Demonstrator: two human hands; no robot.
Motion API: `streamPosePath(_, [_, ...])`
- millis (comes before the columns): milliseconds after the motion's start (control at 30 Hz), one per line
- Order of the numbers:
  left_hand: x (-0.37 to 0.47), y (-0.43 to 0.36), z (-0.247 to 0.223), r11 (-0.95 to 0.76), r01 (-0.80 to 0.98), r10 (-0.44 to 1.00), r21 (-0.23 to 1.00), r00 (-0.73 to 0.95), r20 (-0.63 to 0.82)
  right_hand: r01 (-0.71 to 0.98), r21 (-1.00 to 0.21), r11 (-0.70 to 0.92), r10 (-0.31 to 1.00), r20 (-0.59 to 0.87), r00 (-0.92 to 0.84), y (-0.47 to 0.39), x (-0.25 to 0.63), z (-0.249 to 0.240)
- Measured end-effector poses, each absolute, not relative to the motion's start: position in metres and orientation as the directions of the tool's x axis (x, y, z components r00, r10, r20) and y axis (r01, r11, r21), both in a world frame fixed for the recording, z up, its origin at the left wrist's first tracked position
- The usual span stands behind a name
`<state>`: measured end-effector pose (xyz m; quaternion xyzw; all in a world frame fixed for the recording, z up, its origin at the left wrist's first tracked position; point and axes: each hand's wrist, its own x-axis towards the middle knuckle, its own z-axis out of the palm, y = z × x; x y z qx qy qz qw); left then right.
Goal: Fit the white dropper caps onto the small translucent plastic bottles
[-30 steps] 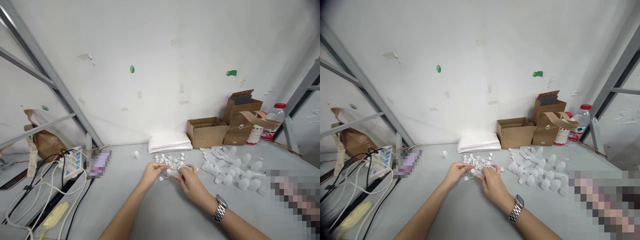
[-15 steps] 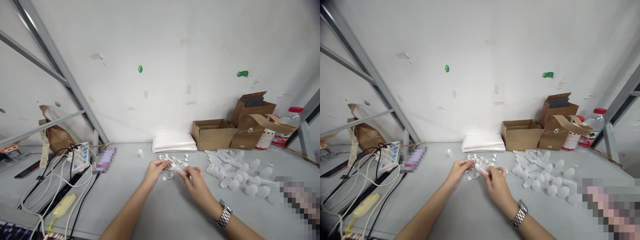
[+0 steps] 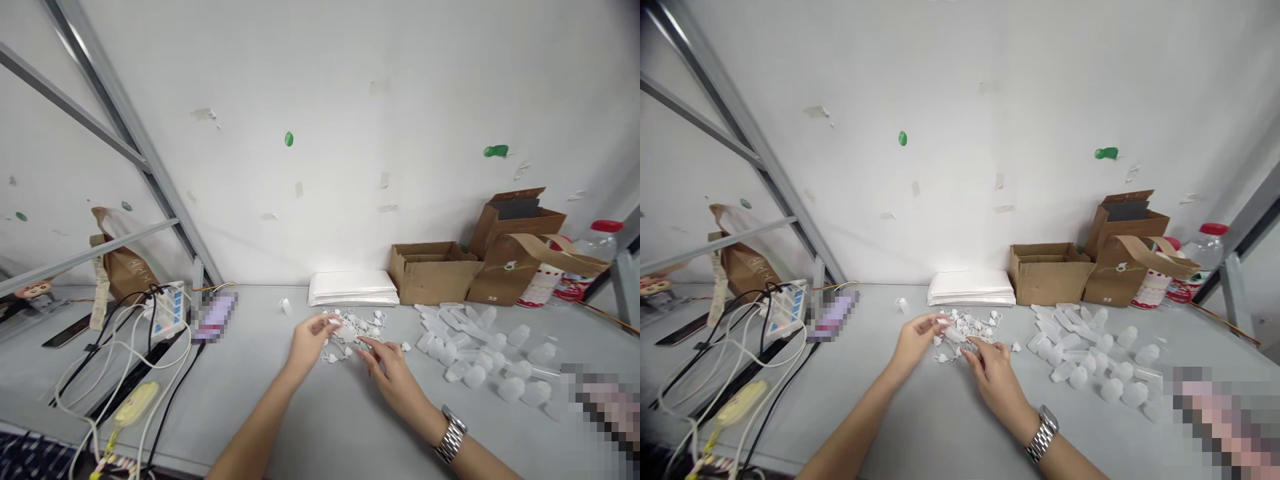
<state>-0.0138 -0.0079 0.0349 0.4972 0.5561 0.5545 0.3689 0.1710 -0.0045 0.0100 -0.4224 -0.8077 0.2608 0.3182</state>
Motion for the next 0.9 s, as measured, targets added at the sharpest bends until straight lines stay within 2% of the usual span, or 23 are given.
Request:
streamPosePath(100, [-0.069,-0.011,0.049,-0.101,0.411,0.813,0.906,-0.491,0.313,0.522,-0.687,0.505,0.847,0.281,-0.451,-0.005,0.172,0.009])
streamPosePath(167, [-0.111,-0.009,0.056,0.000,0.548,0.728,0.837,-0.573,0.376,0.525,-0.678,0.514,0.843,0.284,-0.458,-0.005,0.172,0.007])
streamPosePath(233, [-0.144,-0.002,0.056,0.095,0.617,0.724,0.781,-0.582,0.371,0.527,-0.663,0.532,0.832,0.292,-0.473,-0.005,0.172,0.006])
streamPosePath(500, [-0.165,0.039,0.016,0.082,0.643,0.868,0.762,-0.421,0.262,0.522,-0.588,0.617,0.777,0.350,-0.524,-0.006,0.171,0.004])
streamPosePath(900, [-0.170,0.041,0.007,0.101,0.637,0.893,0.764,-0.397,0.213,0.493,-0.574,0.654,0.742,0.360,-0.565,-0.010,0.169,0.007])
